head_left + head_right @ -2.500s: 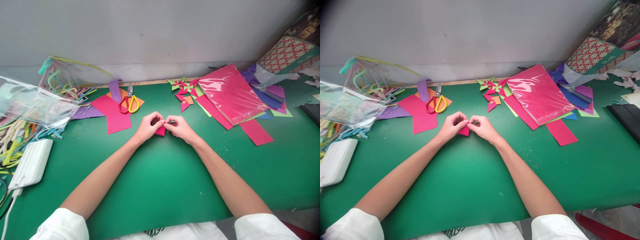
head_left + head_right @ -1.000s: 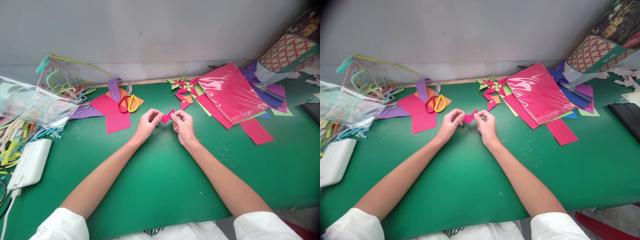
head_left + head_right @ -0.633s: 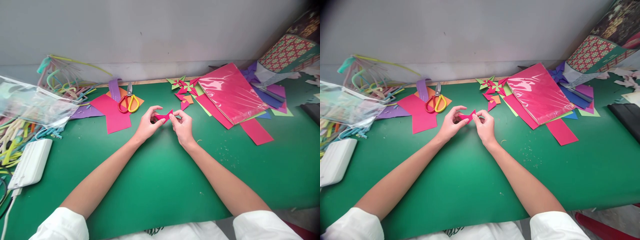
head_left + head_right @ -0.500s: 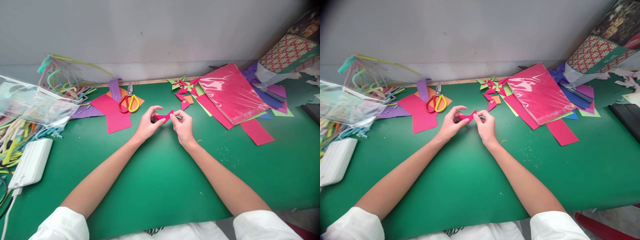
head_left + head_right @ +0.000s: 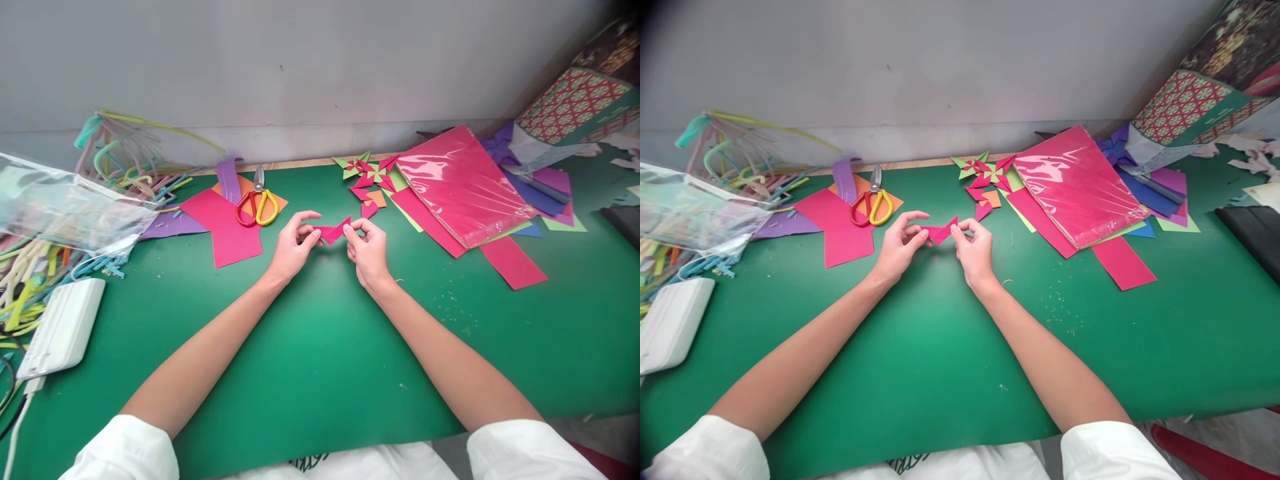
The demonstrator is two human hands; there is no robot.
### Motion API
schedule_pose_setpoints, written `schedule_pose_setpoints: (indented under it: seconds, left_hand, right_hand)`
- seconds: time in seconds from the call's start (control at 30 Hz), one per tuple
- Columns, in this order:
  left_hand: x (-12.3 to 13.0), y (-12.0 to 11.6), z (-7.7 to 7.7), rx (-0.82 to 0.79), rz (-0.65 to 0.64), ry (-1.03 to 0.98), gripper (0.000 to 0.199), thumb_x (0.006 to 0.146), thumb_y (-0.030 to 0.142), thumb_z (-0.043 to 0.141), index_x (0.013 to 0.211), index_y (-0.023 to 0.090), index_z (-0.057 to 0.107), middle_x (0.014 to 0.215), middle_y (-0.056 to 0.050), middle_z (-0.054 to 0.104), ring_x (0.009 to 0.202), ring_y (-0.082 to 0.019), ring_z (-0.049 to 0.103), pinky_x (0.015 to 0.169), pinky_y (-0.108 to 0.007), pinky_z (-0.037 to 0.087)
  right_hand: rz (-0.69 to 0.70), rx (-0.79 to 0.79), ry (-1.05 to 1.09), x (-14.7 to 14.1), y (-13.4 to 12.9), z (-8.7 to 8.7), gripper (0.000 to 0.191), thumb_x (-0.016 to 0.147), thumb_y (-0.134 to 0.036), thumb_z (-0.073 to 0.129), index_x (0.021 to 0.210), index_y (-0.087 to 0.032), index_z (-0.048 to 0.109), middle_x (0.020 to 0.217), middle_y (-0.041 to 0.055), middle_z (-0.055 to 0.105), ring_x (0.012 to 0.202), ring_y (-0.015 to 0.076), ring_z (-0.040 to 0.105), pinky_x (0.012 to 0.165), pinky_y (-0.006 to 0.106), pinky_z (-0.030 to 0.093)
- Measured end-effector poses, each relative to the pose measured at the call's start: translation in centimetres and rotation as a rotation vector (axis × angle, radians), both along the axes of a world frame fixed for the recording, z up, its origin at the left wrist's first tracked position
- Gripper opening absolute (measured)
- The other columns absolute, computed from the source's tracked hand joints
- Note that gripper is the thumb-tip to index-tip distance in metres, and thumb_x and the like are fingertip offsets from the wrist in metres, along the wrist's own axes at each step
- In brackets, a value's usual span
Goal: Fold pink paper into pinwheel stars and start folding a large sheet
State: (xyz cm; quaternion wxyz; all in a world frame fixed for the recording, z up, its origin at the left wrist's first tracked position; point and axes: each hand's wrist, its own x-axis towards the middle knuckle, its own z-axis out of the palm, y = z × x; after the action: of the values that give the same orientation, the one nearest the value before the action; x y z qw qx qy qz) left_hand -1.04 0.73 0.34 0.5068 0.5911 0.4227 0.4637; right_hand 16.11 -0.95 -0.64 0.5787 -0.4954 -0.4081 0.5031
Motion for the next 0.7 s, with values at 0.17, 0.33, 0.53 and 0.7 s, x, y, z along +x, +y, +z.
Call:
schedule_pose_setpoints:
  seconds: [0.17, 0.33, 0.53, 0.7]
  left_hand:
    - [0.07, -0.18, 0.09, 0.007, 0.016, 0.036, 0.036, 0.093, 0.037, 0.069, 0.123, 0.021, 0.059, 0.084, -0.001, 0.071, 0.078, -0.017, 0.071, 0.081, -0.031, 0.054]
    - [0.09, -0.17, 0.06, 0.033, 0.075, 0.089, 0.036, 0.091, 0.039, 0.072, 0.120, 0.020, 0.063, 0.098, -0.005, 0.074, 0.084, -0.017, 0.071, 0.080, -0.029, 0.055]
    - [0.04, 0.02, -0.32, 0.056, 0.141, 0.082, 0.032, 0.089, 0.034, 0.075, 0.117, 0.021, 0.066, 0.089, -0.003, 0.073, 0.082, -0.016, 0.070, 0.077, -0.026, 0.054]
    - [0.09, 0.00, -0.36, 0.050, 0.135, 0.041, 0.031, 0.088, 0.033, 0.075, 0.114, 0.020, 0.066, 0.088, -0.002, 0.076, 0.081, -0.017, 0.073, 0.077, -0.027, 0.056]
  right_hand:
    - [-0.007, 0.006, -0.077, 0.07, 0.02, 0.07, 0.039, 0.085, -0.059, 0.073, 0.084, -0.025, 0.053, 0.058, -0.0081, 0.035, 0.048, 0.0101, 0.029, 0.044, 0.026, 0.022]
    - [-0.017, 0.051, -0.164, 0.28, -0.14, 0.22, 0.033, 0.087, -0.053, 0.072, 0.083, -0.024, 0.057, 0.063, -0.0044, 0.042, 0.053, 0.0123, 0.037, 0.048, 0.027, 0.029]
    - [-0.049, 0.102, -0.138, 0.18, 0.06, -0.05, 0.035, 0.085, -0.053, 0.075, 0.081, -0.023, 0.058, 0.064, -0.0034, 0.047, 0.055, 0.0127, 0.042, 0.047, 0.026, 0.031]
    - [-0.067, 0.132, -0.087, 0.13, 0.34, -0.39, 0.036, 0.084, -0.054, 0.077, 0.079, -0.023, 0.059, 0.062, -0.0052, 0.045, 0.052, 0.0107, 0.039, 0.046, 0.024, 0.029]
